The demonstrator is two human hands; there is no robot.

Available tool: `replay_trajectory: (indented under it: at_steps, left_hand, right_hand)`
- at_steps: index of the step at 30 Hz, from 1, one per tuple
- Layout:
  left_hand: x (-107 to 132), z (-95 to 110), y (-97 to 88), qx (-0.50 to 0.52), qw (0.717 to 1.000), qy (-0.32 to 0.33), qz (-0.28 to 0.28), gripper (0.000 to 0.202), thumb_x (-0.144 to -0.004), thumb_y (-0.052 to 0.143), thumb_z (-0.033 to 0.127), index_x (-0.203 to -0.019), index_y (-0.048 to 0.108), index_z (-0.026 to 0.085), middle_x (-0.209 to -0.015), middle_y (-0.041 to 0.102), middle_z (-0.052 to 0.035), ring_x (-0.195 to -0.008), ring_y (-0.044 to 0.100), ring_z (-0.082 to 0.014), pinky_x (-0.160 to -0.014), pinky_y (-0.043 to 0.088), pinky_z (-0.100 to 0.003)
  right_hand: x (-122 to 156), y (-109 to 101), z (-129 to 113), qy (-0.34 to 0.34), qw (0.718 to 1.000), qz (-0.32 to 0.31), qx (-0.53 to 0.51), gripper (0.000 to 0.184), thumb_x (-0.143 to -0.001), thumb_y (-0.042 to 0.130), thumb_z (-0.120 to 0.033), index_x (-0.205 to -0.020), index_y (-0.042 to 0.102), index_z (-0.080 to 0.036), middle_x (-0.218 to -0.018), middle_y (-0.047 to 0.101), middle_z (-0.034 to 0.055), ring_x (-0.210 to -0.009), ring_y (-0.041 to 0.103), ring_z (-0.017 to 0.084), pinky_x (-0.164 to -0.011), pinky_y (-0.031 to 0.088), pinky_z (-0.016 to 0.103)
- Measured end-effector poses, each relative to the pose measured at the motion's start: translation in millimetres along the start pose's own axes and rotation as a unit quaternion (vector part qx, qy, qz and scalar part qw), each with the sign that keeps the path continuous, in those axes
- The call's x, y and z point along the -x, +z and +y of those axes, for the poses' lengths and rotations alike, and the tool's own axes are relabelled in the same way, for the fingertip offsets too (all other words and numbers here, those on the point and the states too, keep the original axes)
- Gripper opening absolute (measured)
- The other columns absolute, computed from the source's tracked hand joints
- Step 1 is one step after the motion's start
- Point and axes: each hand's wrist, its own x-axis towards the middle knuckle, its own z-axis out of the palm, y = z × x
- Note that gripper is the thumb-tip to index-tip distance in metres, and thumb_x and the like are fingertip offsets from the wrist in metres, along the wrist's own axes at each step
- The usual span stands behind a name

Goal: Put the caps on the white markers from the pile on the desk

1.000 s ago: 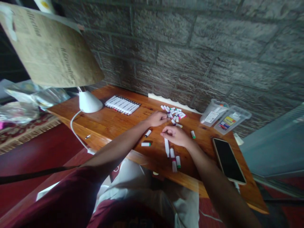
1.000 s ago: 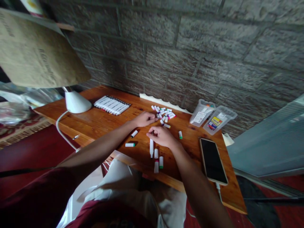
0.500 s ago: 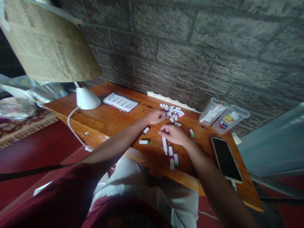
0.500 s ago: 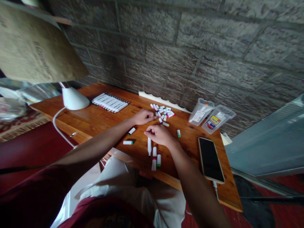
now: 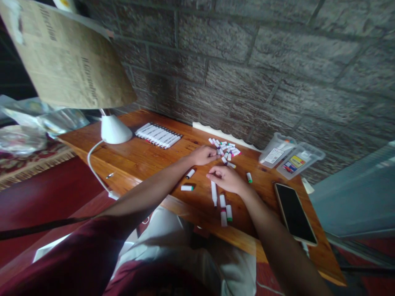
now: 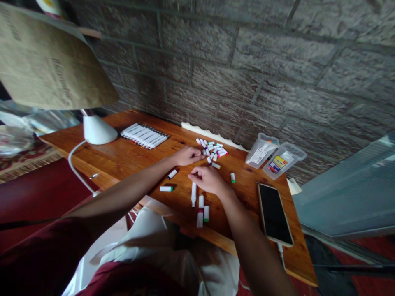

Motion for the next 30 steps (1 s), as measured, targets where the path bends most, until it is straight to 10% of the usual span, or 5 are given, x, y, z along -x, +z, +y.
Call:
replay_trajectory:
  at_steps: [30]
  left_hand:
    - [-2.4, 1.7, -2.0, -0.016, 1.000, -0.004, -0.003, 0.052, -0.093, 0.051, 0.050, -0.057, 0.043, 0.014, -0.052, 0.040, 0.0027, -0.054, 0.031, -0.0067, -0.057, 0.023, -0.024]
  right_hand:
    - [0.6, -4.0, -2.6, -0.002, 1.000, -0.016, 0.001, 0.032, -0.094, 0.055, -0.043, -0.090, 0.069, -0.015, -0.065, 0.060, -0.0008, -0.057, 0.048, 0.007, -0.055, 0.029, 0.020]
